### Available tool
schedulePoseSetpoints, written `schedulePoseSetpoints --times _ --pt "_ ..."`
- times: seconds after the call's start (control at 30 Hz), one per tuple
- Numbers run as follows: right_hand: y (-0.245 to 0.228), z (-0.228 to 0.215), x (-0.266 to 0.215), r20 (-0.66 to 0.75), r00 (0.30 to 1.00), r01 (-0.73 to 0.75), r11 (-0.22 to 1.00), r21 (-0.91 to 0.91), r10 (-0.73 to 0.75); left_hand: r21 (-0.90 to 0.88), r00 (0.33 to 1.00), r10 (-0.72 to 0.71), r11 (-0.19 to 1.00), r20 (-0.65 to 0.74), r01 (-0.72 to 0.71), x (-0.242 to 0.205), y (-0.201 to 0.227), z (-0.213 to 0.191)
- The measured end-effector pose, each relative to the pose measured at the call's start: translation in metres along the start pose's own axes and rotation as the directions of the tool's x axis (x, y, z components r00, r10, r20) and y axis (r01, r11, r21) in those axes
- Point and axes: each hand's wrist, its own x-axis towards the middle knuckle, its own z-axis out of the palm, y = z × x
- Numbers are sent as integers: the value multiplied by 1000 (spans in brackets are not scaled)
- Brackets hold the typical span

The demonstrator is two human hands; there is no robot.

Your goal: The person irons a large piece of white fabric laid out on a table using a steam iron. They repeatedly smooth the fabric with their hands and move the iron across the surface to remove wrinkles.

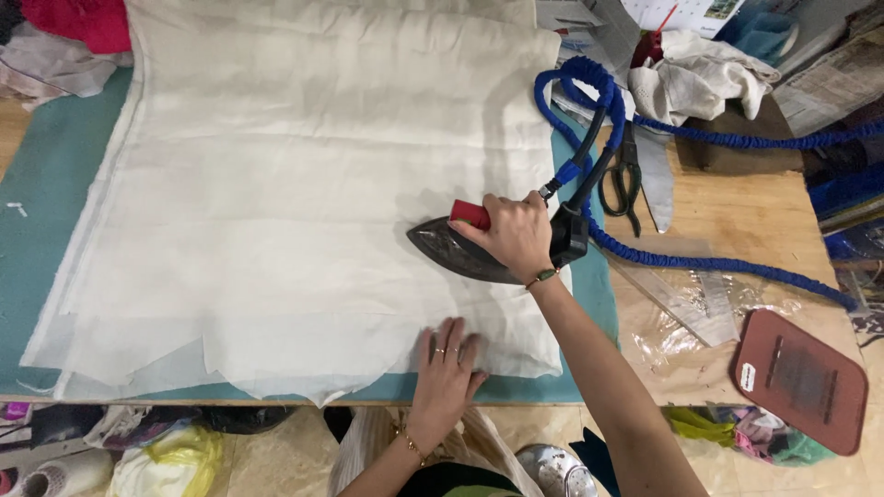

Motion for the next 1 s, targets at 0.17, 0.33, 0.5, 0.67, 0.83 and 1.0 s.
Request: schedulePoseSetpoints --times 0.17,0.33,0.5,0.67,0.83,1.0 --pt "-3 -1 -4 41 999 -26 1000 0 26 -56 988 46 998 146 -38 -26 4 13" --pt "-13 -7 -13 21 1000 -9 1000 -16 9 -60 992 80 995 94 -75 -34 9 15" --pt "-35 -23 -43 67 997 41 999 22 -42 -13 986 108 994 127 -108 -39 12 10" --pt "-54 -39 -75 46 994 101 995 6 -101 -69 978 178 983 111 -171 -54 1 25" --pt "-66 -51 -87 40 995 92 996 9 -92 -260 968 246 939 57 -223 -82 -17 31" --pt "-71 -61 -94 140 982 118 990 75 -128 49 983 111 993 -149 -105 -100 -57 -8"
